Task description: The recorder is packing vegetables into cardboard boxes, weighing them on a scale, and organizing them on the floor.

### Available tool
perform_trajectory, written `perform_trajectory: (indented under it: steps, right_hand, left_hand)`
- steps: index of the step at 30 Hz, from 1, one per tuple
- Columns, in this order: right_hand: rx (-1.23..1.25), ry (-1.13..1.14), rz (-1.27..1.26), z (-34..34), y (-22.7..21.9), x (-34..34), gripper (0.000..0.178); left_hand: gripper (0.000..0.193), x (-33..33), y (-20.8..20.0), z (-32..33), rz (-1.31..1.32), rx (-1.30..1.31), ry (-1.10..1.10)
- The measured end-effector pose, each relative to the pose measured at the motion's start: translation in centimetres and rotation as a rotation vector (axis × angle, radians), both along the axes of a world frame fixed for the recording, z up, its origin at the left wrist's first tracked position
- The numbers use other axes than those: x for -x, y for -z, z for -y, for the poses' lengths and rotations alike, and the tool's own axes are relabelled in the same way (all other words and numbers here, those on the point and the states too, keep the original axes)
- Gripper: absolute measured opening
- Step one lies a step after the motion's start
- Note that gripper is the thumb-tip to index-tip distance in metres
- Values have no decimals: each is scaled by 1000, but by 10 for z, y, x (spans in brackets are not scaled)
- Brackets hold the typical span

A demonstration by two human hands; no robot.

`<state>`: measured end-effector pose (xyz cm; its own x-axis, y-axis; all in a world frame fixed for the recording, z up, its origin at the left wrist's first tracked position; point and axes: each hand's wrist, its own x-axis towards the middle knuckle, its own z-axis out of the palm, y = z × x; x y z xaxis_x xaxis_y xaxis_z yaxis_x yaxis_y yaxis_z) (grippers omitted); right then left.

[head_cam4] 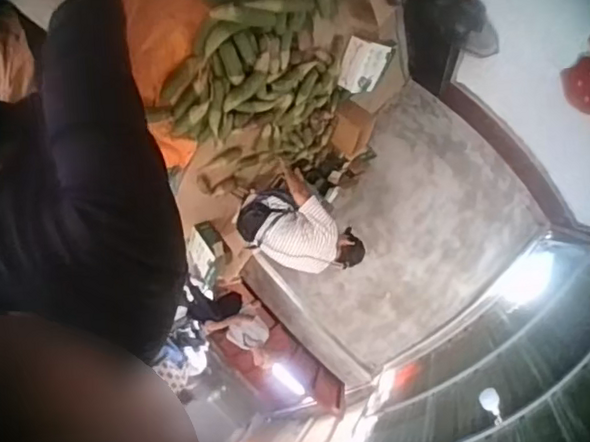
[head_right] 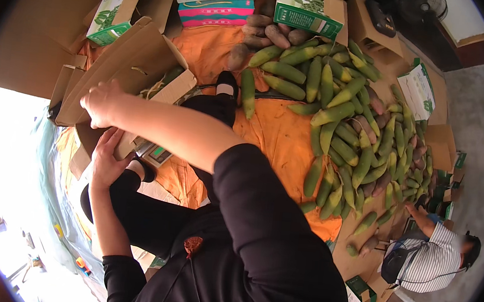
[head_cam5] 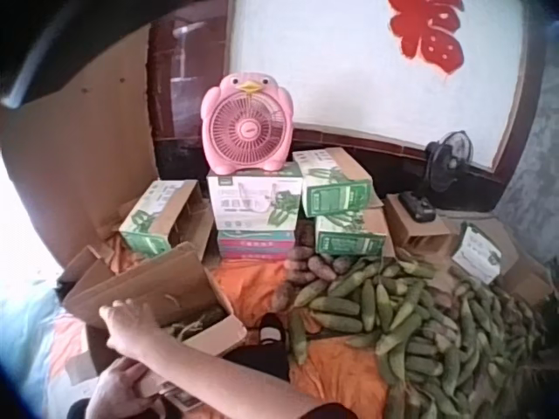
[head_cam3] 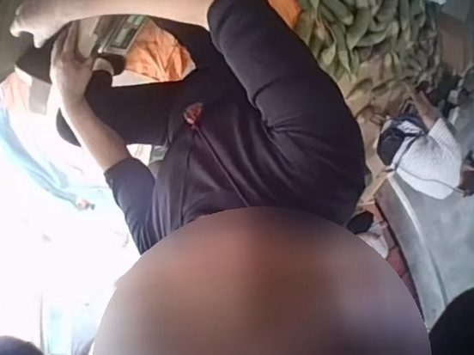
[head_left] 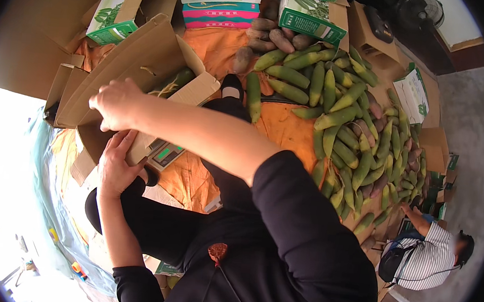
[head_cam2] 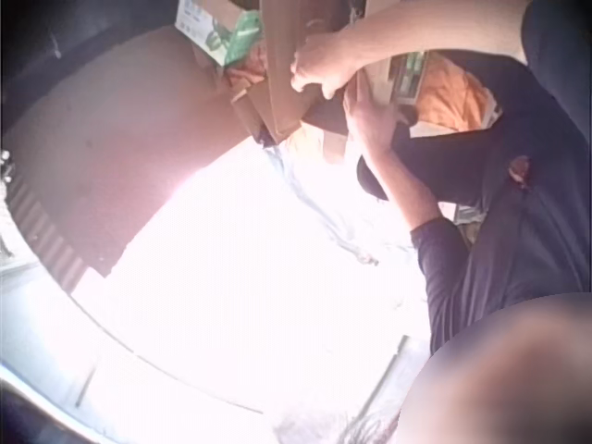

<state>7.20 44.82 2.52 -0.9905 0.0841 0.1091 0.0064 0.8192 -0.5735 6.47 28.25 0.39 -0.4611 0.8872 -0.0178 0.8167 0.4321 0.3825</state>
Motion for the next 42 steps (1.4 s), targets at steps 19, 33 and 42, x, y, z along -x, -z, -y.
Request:
perform_trajectory:
  steps: [19, 33, 42]
  right_hand:
    - [1126, 1126, 363, -166, 298, -285, 20]
    - [1392, 1319, 218, -135, 373, -246, 29]
    - [1896, 1322, 62, -175, 354, -251, 33]
  left_hand:
    - [76, -6, -8, -6, 43, 5, -44]
    - [74, 0, -5, -13, 3, 29, -7]
    - [73, 3, -8, -14, 25, 33, -36]
